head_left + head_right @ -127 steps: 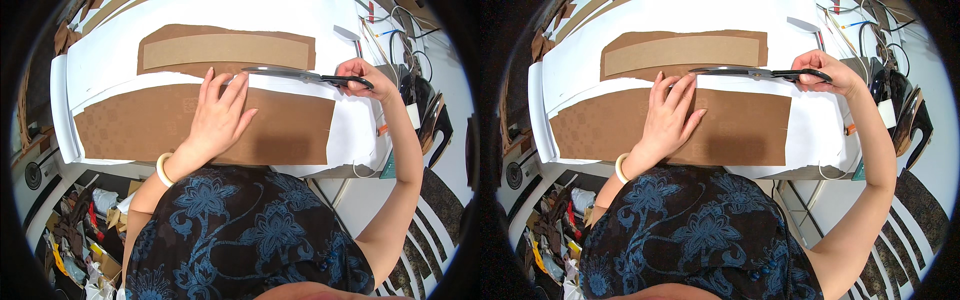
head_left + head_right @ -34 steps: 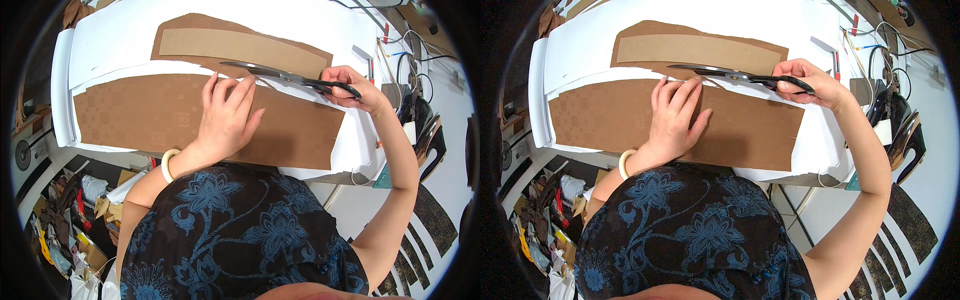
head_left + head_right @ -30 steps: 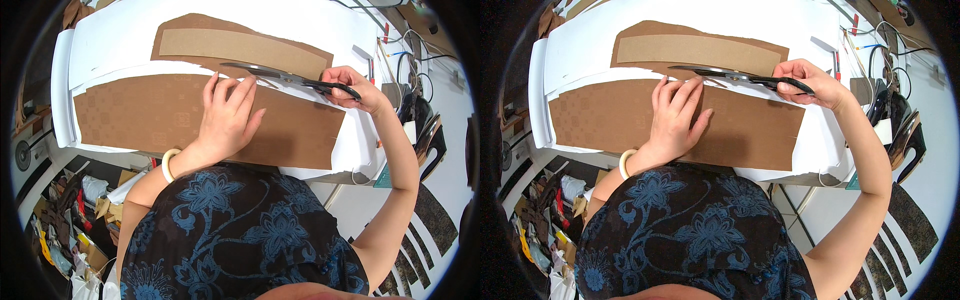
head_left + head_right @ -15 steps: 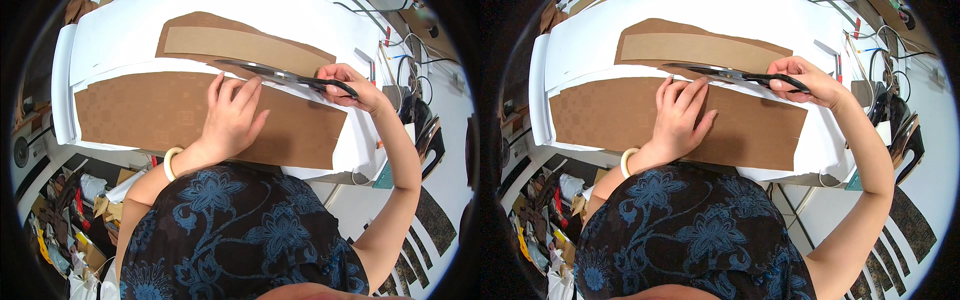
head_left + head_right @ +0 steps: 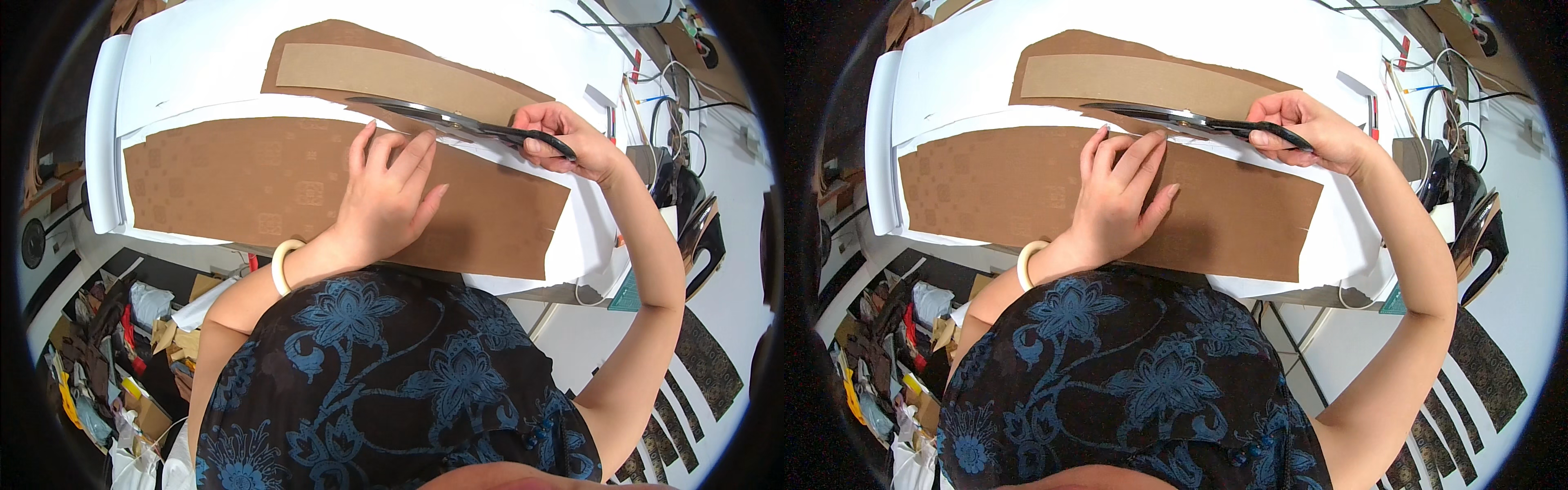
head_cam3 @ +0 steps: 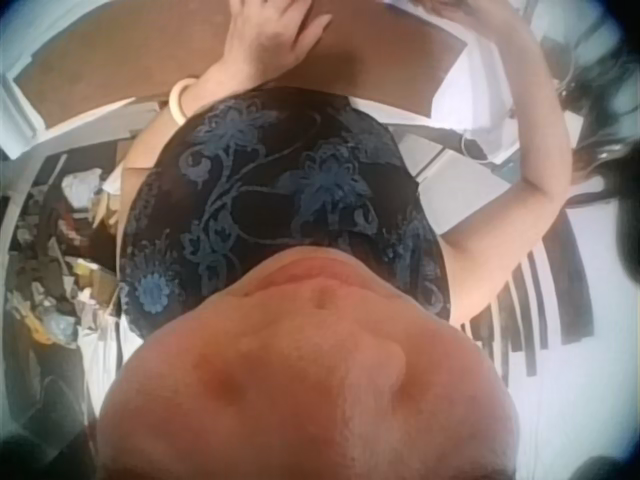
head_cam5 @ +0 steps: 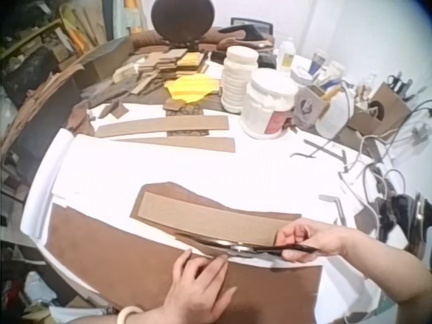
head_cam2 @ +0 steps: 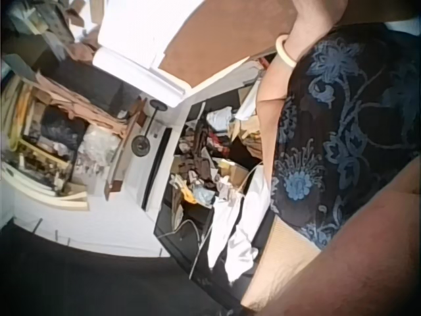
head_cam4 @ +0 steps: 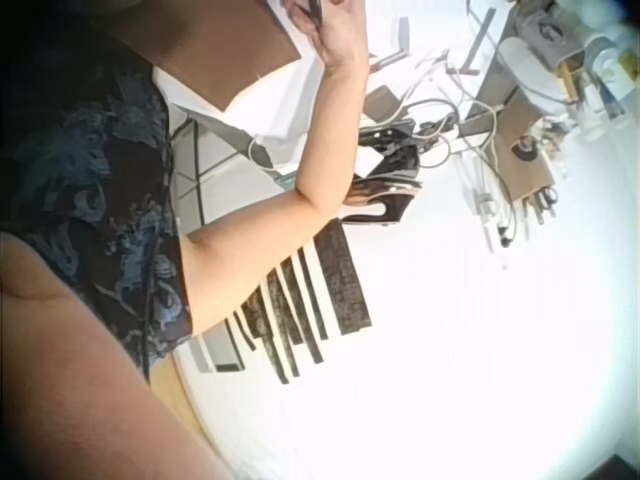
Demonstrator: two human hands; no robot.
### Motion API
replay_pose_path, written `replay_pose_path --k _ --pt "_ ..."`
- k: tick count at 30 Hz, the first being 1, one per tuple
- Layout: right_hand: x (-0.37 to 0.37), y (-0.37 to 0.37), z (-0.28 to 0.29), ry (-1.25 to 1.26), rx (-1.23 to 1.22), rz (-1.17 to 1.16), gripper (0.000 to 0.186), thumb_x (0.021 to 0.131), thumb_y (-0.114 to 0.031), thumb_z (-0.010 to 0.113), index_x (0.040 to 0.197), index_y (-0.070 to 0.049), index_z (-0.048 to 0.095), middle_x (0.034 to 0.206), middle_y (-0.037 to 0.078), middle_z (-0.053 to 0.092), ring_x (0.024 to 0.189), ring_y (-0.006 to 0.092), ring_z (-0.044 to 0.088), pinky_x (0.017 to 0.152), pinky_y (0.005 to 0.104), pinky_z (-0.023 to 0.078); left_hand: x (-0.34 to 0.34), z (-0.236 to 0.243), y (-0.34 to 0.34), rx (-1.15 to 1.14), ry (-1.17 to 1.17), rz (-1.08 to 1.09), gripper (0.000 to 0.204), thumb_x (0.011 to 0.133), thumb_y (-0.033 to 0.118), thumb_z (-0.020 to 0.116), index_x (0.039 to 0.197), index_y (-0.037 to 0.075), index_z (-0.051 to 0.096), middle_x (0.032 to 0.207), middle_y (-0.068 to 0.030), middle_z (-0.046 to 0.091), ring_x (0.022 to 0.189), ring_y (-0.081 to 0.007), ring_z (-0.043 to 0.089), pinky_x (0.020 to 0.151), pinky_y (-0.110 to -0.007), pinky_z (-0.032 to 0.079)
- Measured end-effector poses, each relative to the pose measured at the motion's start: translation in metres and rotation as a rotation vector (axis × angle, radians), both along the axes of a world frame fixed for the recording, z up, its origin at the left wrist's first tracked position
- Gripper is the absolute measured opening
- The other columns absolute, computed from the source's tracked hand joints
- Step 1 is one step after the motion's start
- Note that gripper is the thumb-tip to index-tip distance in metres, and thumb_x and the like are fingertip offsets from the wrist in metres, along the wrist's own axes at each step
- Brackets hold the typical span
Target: The person uses large scissors to cut a piece of brown material on a white table. They trim the edges of the material and then cut it into smaller rectangular strips. The person arranges the cut pieces on the table.
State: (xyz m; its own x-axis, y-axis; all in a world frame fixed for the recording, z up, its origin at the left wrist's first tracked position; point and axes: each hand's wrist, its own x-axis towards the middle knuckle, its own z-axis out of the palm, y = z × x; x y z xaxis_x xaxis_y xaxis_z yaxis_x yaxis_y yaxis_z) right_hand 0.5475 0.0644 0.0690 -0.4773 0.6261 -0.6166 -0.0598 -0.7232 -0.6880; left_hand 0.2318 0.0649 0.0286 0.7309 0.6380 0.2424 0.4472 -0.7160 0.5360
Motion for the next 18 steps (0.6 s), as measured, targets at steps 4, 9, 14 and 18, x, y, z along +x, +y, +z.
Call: replay_pose_path --k 4,9,14,18 --pt "-0.002 0.004 0.003 -0.054 0.028 0.019 0.022 0.094 -0.019 0.078 0.094 -0.002 0.063 0.068 0.0 0.06 0.044 -0.0013 0.038 0.038 0.0169 0.02 0.0 0.0 0.0 0.006 -0.007 0.004 0.049 0.086 0.022 0.075 0.125 -0.007 0.066 0.134 -0.013 0.061 0.114 -0.0298 0.054 0.115 -0.056 0.03" --pt "-0.01 0.013 0.008 -0.106 0.044 0.038 0.022 0.093 -0.019 0.079 0.094 -0.003 0.064 0.069 0.001 0.062 0.043 -0.0012 0.038 0.038 0.0168 0.021 0.001 0.001 -0.001 0.017 -0.009 -0.001 0.05 0.086 0.022 0.074 0.125 -0.007 0.065 0.134 -0.013 0.061 0.112 -0.0294 0.055 0.115 -0.056 0.031" --pt "-0.013 0.016 0.006 -0.081 0.029 0.033 0.022 0.092 -0.018 0.079 0.094 -0.003 0.064 0.069 0.001 0.063 0.042 -0.0011 0.038 0.038 0.0172 0.02 -0.001 0.0 0.0 0.022 -0.018 0.01 0.05 0.086 0.023 0.074 0.124 -0.007 0.065 0.135 -0.0132 0.061 0.111 -0.0296 0.055 0.115 -0.056 0.031" --pt "-0.011 0.014 0.002 -0.105 0.053 0.049 0.022 0.092 -0.019 0.08 0.093 -0.003 0.064 0.069 0.001 0.063 0.043 -0.0012 0.038 0.038 0.0176 0.02 -0.001 0.0 0.001 0.019 -0.028 0.007 0.049 0.086 0.023 0.073 0.124 -0.008 0.065 0.134 -0.0132 0.061 0.111 -0.0296 0.055 0.115 -0.056 0.031"
